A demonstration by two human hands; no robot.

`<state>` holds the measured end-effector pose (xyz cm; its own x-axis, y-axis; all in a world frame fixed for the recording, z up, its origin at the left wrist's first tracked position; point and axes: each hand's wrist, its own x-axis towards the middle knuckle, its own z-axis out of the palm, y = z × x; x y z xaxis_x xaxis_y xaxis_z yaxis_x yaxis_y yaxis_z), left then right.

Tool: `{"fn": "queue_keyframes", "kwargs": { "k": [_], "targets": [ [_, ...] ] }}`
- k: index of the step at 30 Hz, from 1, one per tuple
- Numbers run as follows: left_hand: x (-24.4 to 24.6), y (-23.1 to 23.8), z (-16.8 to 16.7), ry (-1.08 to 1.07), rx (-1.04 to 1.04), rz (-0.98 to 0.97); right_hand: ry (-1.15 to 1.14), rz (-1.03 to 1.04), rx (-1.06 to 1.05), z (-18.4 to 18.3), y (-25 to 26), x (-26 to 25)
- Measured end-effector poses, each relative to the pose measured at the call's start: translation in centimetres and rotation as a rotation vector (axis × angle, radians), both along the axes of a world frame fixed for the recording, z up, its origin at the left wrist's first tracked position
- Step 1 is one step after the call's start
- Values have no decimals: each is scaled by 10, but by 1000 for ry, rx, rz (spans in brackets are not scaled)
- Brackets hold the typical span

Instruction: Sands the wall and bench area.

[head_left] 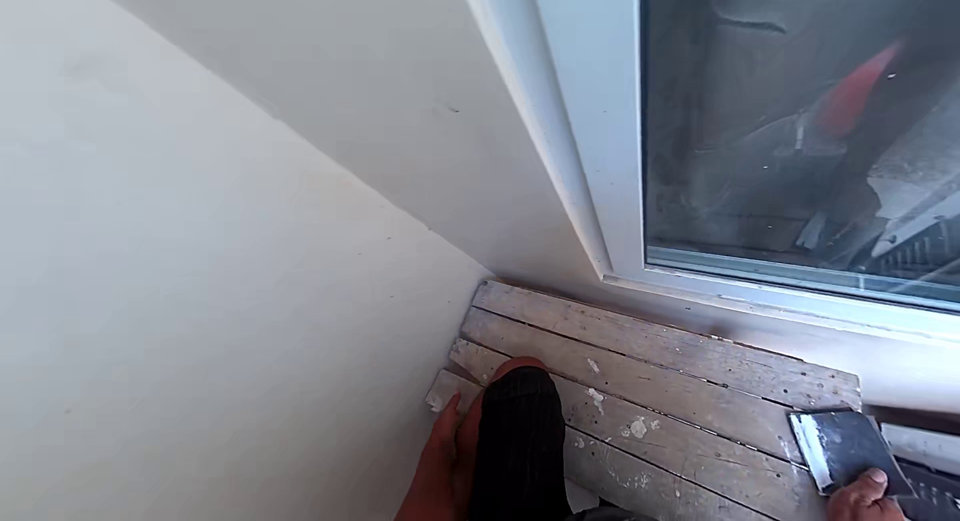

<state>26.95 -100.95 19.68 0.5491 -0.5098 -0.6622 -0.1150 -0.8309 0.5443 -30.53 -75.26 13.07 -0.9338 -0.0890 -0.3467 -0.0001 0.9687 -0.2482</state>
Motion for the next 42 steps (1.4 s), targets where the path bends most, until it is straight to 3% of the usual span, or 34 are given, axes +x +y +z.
{"fn": "queue_keyframes", "kwargs": {
  "k": [3,5,8,11,14,17,18,20,23,26,38,42],
  "targets": [
    [-4,-9,9,-62,130,-218,181,101,-225,8,13,16],
    [-29,-41,31,-231,231,-499,294,199,-379,10,13,35],
    [-114,-104,83,-381,279,-1182,297,314,-279,-5,22,67],
    [-248,-137,108,-350,181,-1866,344,383,-132,-19,19,66],
    [-368,-131,77,-191,-3,-2350,298,398,-62,-13,20,65],
    [-464,-113,27,-82,-154,-2574,245,385,-56,-14,21,65],
    [-490,-108,12,-110,-162,-2617,227,378,-53,-14,19,65],
    [-524,-97,-10,-211,36,-2643,173,367,-42,-12,16,67],
    [-548,-86,-31,-261,433,-2486,159,354,-44,-13,18,66],
    [-554,-91,-39,-213,562,-2319,94,349,-75,-11,18,70],
    [-550,-71,-42,-231,368,-2151,149,339,-81,-18,19,65],
    [-539,-62,-54,-351,241,-2177,196,333,-71,-18,19,65]
  ]
}}
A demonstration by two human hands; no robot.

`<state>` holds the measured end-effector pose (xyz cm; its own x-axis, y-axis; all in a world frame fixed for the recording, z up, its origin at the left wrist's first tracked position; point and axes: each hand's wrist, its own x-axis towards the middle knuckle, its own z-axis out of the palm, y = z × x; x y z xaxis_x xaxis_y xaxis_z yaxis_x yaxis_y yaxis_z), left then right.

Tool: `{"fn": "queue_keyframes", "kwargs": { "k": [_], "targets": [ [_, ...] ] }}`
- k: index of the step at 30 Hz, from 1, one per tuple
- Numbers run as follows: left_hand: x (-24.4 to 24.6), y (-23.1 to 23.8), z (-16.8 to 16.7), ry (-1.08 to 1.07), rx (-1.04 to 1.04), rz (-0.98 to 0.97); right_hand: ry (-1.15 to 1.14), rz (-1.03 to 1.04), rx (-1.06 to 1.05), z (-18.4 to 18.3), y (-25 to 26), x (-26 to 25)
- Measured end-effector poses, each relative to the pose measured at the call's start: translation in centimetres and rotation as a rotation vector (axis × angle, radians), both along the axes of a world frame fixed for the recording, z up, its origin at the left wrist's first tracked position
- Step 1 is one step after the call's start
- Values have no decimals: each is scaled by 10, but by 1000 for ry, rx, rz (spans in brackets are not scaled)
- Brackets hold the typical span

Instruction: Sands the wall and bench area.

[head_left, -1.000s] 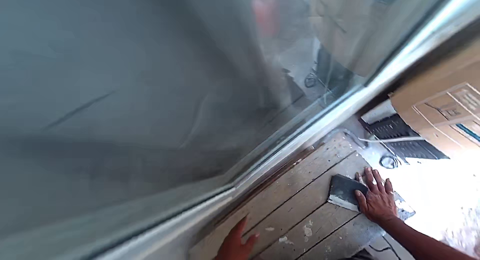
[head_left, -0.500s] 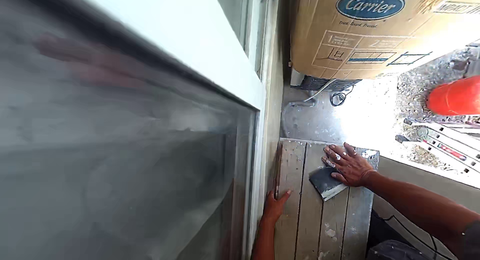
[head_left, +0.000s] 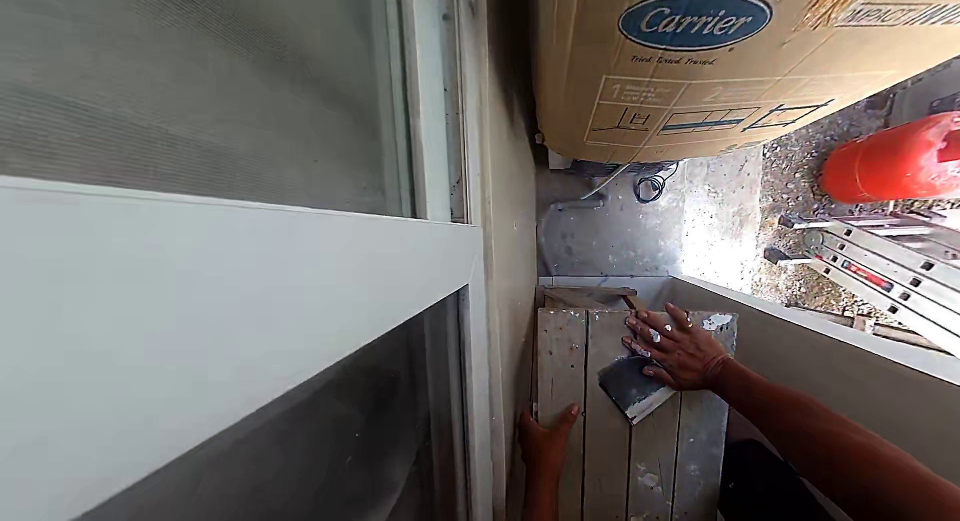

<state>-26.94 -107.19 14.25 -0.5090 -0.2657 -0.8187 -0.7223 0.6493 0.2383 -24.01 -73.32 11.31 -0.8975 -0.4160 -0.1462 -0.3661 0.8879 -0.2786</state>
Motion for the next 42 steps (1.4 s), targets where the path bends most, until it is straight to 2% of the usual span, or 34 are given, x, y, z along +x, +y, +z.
{"fn": "queue_keyframes", "kwargs": {
  "k": [6,8,13,16,31,36,42],
  "targets": [
    [24,32,17,87,-209,-141,12,-14,-34,-2,-2,4],
    [23,32,16,46,-229,-179,15,-18,-46,-2,-1,3],
    [5,21,20,-159,-115,-250,-21,-26,-97,-3,0,6],
    [0,18,20,-219,-113,-290,-16,-34,-114,-4,-1,3],
    [3,22,21,-129,-140,-332,-73,-40,-113,3,0,-1],
    [4,24,23,-174,-149,-323,-118,-23,-128,2,-1,2],
    [9,19,27,-189,-153,-357,-42,-28,-142,-2,-7,13]
  ]
}}
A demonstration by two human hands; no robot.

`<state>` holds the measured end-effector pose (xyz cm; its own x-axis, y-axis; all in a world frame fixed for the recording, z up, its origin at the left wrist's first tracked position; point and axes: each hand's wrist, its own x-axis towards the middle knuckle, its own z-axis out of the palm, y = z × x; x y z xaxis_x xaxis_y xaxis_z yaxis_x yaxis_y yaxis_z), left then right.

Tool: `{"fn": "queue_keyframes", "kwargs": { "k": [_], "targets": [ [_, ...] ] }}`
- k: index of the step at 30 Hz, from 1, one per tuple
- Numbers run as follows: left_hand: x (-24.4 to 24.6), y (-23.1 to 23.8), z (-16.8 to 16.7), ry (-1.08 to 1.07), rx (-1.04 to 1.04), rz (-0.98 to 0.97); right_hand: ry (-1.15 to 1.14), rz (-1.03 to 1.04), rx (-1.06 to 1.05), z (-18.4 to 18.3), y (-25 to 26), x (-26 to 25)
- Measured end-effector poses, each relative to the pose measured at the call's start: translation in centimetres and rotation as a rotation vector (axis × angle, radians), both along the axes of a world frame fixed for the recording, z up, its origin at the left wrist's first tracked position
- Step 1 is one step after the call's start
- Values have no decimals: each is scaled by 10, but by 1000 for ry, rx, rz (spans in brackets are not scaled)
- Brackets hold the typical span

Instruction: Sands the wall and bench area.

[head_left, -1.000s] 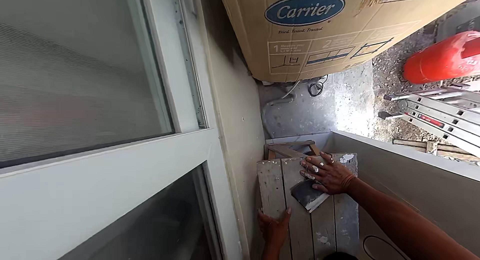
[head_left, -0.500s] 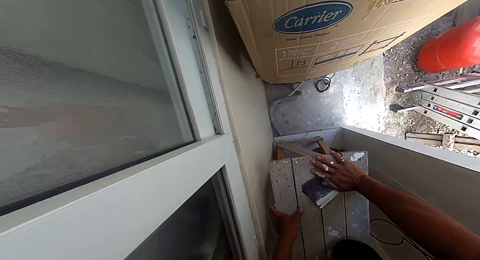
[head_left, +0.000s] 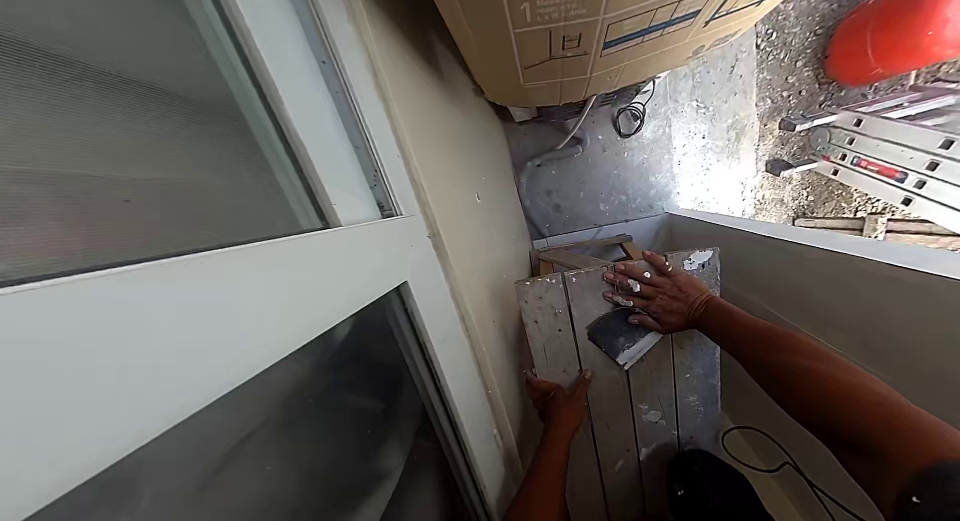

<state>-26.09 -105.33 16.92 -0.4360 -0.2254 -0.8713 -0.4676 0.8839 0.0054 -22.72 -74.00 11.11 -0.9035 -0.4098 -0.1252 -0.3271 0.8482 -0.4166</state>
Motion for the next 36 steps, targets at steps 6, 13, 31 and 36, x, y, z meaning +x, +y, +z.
{"fn": "queue_keyframes", "kwargs": {
  "k": [6,13,31,36],
  "targets": [
    [-5,3,-2,-25,-1,-14,35,1,-8,-3,4,-5],
    [-9,4,-3,-80,-19,-57,-3,-11,-9,2,6,-8],
    [-11,13,4,10,-64,-200,-591,-860,-657,242,-29,170],
    [-2,33,90,16,33,-368,-929,-1575,-950,366,-48,300]
  ]
}}
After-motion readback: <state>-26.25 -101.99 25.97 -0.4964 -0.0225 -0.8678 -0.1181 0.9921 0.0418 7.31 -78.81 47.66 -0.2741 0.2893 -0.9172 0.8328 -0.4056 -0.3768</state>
